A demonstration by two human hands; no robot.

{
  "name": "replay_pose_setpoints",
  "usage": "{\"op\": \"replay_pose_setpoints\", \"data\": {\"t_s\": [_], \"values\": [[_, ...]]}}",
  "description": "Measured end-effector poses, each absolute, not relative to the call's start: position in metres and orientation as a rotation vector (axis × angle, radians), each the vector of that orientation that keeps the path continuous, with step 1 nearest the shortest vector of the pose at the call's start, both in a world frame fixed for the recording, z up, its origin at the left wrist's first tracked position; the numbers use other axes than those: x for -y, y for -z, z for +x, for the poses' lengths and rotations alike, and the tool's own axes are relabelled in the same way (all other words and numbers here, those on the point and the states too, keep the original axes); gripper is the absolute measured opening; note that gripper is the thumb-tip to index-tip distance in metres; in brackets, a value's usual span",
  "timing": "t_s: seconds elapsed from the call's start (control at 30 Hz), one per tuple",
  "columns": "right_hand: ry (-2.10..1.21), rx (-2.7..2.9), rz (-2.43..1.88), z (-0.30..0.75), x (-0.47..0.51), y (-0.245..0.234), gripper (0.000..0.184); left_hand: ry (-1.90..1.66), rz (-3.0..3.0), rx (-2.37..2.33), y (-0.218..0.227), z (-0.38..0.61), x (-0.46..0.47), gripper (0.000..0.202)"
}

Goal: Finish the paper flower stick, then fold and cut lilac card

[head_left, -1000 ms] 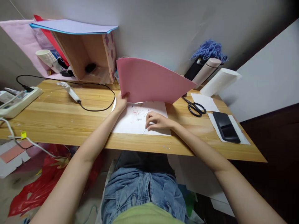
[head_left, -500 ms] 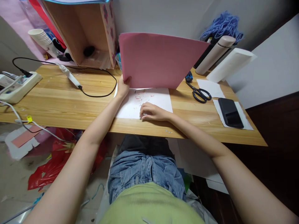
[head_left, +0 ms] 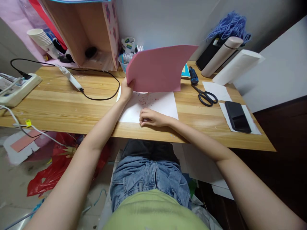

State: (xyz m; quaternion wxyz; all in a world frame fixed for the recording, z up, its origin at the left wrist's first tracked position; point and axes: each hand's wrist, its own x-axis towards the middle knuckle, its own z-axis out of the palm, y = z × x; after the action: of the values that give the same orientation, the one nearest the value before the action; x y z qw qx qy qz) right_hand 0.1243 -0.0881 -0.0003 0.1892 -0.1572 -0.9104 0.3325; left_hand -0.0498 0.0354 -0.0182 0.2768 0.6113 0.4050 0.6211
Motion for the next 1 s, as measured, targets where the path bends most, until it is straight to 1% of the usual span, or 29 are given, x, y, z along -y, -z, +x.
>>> {"op": "replay_pose_setpoints", "data": {"t_s": [0.13, 0.27, 0.33, 0.4, 0.57, 0.73, 0.9, 1.0], "values": [[-0.912, 2.547, -0.497, 0.129, 0.091, -0.001, 0.011, -1.675, 1.64, -1.084, 0.018, -0.049, -0.035, 0.042], [-0.703, 2.636, -0.553, 0.124, 0.096, -0.001, 0.019, -1.672, 1.64, -1.079, 0.016, -0.048, -0.034, 0.042], [-0.601, 2.699, -0.585, 0.121, 0.097, 0.0, 0.02, -1.677, 1.642, -1.074, 0.016, -0.048, -0.033, 0.041], [-0.575, 2.699, -0.639, 0.125, 0.094, 0.0, 0.018, -1.684, 1.633, -1.077, 0.016, -0.048, -0.034, 0.04], [-0.767, 2.406, -0.81, 0.18, 0.093, -0.015, 0.015, -1.715, 1.587, -1.105, 0.014, -0.049, -0.035, 0.035], [-0.957, 2.461, -0.939, 0.233, 0.138, -0.028, 0.017, -1.705, 1.525, -1.017, -0.005, -0.045, -0.027, 0.036], [-0.904, 2.464, -0.913, 0.241, 0.168, -0.014, 0.016, -1.538, 1.364, -0.893, -0.018, -0.038, -0.011, 0.044], [-0.958, 2.399, -0.889, 0.244, 0.168, -0.009, 0.013, -1.367, 1.288, -0.942, -0.013, -0.042, -0.004, 0.037]]}}
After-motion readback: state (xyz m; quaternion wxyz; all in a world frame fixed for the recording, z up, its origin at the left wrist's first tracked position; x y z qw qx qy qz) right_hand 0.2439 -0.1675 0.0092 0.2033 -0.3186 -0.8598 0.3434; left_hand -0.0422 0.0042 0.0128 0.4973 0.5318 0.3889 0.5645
